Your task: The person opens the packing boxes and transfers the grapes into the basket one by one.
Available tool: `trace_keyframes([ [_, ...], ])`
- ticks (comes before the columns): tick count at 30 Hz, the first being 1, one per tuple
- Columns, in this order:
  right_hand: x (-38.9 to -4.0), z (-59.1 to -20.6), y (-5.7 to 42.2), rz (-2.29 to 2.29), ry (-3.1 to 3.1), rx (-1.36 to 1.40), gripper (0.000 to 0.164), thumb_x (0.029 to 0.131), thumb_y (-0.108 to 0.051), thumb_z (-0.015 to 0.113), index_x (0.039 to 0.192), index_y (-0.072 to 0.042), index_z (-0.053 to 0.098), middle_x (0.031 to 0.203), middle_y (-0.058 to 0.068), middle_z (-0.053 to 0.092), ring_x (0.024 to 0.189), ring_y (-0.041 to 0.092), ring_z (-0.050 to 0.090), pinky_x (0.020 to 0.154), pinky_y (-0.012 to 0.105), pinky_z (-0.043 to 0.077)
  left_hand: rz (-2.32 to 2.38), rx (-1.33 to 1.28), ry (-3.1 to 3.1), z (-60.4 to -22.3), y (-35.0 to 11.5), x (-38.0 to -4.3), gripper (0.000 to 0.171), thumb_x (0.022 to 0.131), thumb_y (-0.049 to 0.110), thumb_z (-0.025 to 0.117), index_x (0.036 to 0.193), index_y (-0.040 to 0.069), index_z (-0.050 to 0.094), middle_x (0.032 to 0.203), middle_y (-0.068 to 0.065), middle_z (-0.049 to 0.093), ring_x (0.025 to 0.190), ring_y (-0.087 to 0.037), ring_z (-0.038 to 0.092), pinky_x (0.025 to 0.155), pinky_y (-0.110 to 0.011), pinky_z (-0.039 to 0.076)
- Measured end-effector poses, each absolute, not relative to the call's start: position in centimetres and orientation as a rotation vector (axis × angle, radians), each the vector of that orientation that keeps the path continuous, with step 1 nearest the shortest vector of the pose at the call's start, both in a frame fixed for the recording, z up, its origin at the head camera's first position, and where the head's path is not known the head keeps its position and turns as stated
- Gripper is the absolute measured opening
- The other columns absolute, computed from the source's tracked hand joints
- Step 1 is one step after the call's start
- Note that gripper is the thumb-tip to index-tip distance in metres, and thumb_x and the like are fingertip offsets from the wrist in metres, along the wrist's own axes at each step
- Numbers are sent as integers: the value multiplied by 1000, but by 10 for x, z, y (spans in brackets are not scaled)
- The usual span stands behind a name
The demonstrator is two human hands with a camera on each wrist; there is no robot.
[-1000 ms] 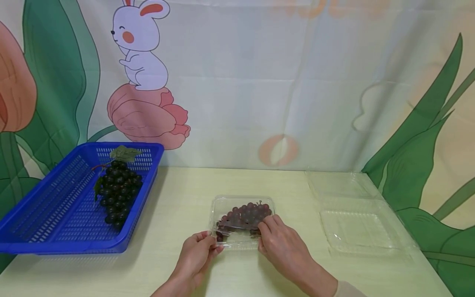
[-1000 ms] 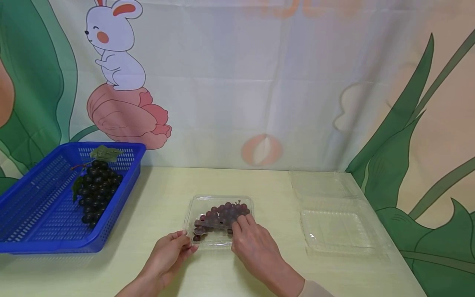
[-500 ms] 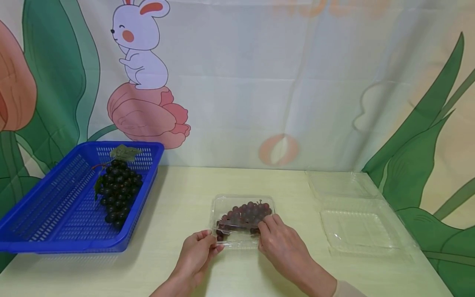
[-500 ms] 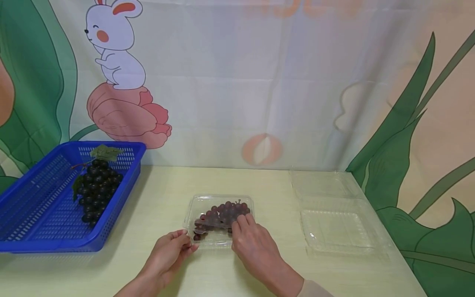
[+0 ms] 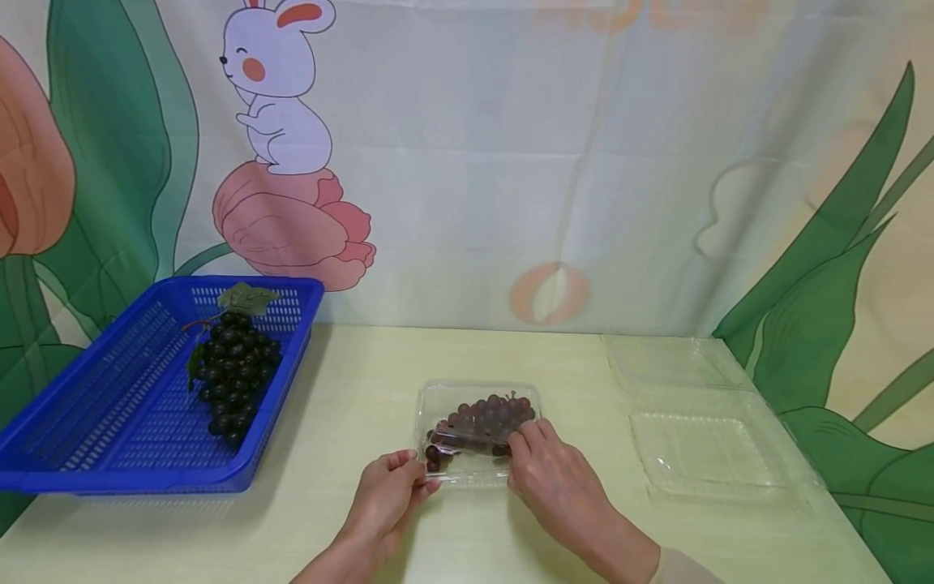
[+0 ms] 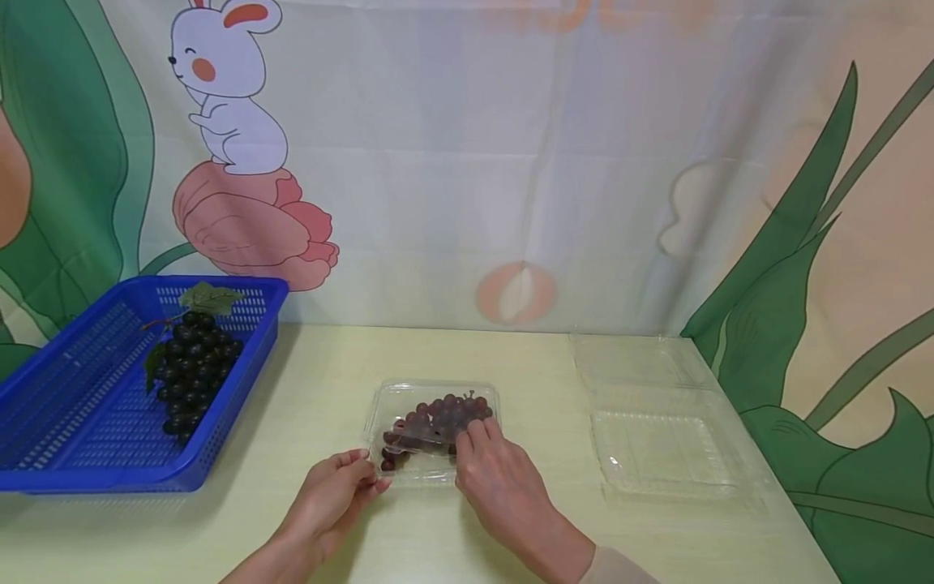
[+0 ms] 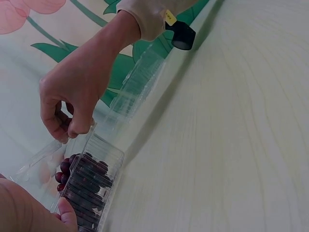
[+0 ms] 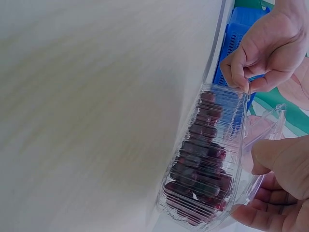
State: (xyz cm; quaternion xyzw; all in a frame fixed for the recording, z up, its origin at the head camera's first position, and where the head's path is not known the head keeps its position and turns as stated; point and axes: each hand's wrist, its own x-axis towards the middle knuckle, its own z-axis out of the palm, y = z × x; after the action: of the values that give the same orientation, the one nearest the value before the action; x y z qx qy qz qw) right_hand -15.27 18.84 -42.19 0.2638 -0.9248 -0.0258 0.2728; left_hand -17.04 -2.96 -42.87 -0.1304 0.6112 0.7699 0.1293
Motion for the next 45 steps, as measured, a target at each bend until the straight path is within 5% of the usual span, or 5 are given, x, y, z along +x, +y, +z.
trace_keyframes([
  [15,-153,-420,189,-59,-2508,695,24,75,-6,84,93,2,70,85,9,59,78,21,55,53,24,51,2199,-390,1786,-429,-30,-173,37,97,-9,48,131,-18,39,115,-22,45,82,-17,64,78,-24,58],
  [30,-154,-417,187,-25,-2486,688,22,75,-3,82,92,4,69,84,10,60,77,21,56,53,25,53,2168,-383,1794,-427,-32,-172,49,96,-10,48,141,-22,34,141,-37,38,82,-16,65,79,-23,57],
  [39,-155,-416,187,-44,-2497,697,23,77,-3,82,93,4,68,85,11,59,78,22,55,54,25,53,2166,-411,1798,-425,-31,-172,46,95,-10,48,139,-19,37,127,-29,45,82,-17,64,79,-23,58],
  [45,-158,-408,191,-40,-2411,701,21,75,5,79,92,6,66,87,13,59,77,24,54,54,24,52,2160,-401,1815,-426,-34,-172,49,95,-10,48,142,-20,35,133,-30,43,87,-19,64,81,-24,57],
])
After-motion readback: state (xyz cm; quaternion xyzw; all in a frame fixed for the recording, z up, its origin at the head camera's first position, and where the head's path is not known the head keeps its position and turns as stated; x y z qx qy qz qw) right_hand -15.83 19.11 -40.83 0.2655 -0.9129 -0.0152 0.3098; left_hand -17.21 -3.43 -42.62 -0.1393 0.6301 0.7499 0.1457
